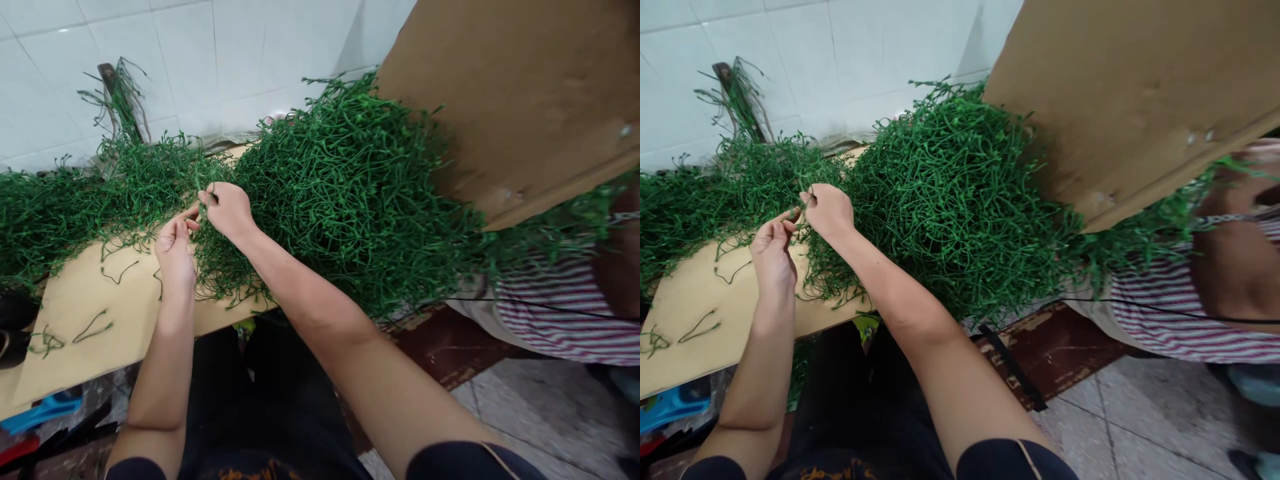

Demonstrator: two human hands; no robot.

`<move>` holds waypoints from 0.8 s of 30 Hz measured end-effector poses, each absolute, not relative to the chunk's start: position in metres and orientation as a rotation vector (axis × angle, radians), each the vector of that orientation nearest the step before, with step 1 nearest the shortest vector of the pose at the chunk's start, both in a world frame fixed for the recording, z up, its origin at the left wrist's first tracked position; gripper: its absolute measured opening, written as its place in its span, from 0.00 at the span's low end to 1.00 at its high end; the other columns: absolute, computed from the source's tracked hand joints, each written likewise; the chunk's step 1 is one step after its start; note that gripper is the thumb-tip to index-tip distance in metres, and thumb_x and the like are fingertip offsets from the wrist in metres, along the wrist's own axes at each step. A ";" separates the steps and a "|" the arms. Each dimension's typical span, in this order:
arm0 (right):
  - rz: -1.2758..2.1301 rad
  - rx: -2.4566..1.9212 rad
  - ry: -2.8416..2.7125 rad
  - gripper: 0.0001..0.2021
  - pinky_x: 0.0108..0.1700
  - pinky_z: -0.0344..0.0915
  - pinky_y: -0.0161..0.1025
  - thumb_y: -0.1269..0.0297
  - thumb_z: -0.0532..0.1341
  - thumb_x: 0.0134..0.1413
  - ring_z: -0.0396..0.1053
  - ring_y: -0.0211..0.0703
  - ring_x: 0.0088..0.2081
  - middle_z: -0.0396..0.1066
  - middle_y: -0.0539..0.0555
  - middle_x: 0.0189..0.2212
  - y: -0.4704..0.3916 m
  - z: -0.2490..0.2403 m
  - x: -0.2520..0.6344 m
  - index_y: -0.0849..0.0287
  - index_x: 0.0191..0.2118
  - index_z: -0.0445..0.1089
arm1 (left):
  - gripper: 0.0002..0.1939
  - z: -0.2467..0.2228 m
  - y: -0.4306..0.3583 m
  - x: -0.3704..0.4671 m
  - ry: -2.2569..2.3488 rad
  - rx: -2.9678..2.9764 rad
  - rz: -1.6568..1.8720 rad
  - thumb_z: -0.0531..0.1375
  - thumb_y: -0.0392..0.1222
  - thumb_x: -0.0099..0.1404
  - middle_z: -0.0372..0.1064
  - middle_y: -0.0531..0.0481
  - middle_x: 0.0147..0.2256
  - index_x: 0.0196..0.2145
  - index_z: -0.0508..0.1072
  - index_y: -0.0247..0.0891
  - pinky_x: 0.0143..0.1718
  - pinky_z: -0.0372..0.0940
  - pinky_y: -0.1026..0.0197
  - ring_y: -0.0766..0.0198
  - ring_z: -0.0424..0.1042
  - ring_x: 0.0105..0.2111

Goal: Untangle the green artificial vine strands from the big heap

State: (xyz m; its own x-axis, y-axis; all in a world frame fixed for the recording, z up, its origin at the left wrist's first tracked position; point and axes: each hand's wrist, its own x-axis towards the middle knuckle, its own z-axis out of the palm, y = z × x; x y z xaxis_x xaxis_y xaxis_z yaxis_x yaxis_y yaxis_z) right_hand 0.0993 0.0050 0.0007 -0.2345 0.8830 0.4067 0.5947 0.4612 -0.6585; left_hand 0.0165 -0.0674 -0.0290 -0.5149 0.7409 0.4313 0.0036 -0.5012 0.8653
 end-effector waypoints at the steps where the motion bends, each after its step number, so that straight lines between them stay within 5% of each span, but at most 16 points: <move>1: 0.501 -1.220 -1.944 0.13 0.35 0.52 0.35 0.63 0.51 0.58 0.60 0.37 0.30 0.65 0.52 0.26 0.007 0.003 0.095 0.60 0.25 0.64 | 0.12 -0.028 -0.069 0.015 1.221 1.192 2.068 0.57 0.42 0.60 0.75 0.49 0.36 0.22 0.69 0.36 0.49 0.62 0.60 0.65 0.71 0.40; 10: 0.961 -0.799 -1.912 0.17 0.33 0.54 0.32 0.53 0.57 0.53 0.54 0.31 0.27 0.57 0.46 0.20 0.018 0.006 0.100 0.62 0.23 0.61 | 0.12 -0.008 -0.071 -0.014 1.175 1.023 2.016 0.56 0.42 0.62 0.74 0.50 0.32 0.22 0.68 0.36 0.45 0.64 0.63 0.66 0.73 0.38; 14: 1.092 -0.787 -1.896 0.23 0.31 0.53 0.32 0.44 0.62 0.42 0.53 0.31 0.26 0.57 0.46 0.20 0.004 0.001 0.117 0.63 0.24 0.64 | 0.09 -0.006 -0.066 -0.017 1.117 0.865 1.924 0.58 0.41 0.61 0.75 0.49 0.36 0.26 0.71 0.36 0.41 0.66 0.65 0.64 0.74 0.40; 18: 1.161 -0.835 -1.922 0.25 0.28 0.52 0.32 0.45 0.67 0.34 0.53 0.31 0.25 0.58 0.46 0.20 -0.004 -0.008 0.117 0.65 0.31 0.69 | 0.09 -0.013 -0.060 -0.012 1.076 0.715 1.908 0.56 0.40 0.62 0.76 0.49 0.36 0.27 0.72 0.36 0.41 0.67 0.65 0.65 0.75 0.41; 24: 1.134 -0.791 -1.820 0.19 0.32 0.55 0.33 0.49 0.62 0.44 0.57 0.34 0.28 0.60 0.48 0.22 -0.003 -0.018 0.108 0.64 0.27 0.68 | 0.09 -0.016 -0.059 0.001 1.027 0.716 1.888 0.56 0.37 0.62 0.76 0.50 0.36 0.27 0.73 0.36 0.42 0.67 0.65 0.66 0.74 0.41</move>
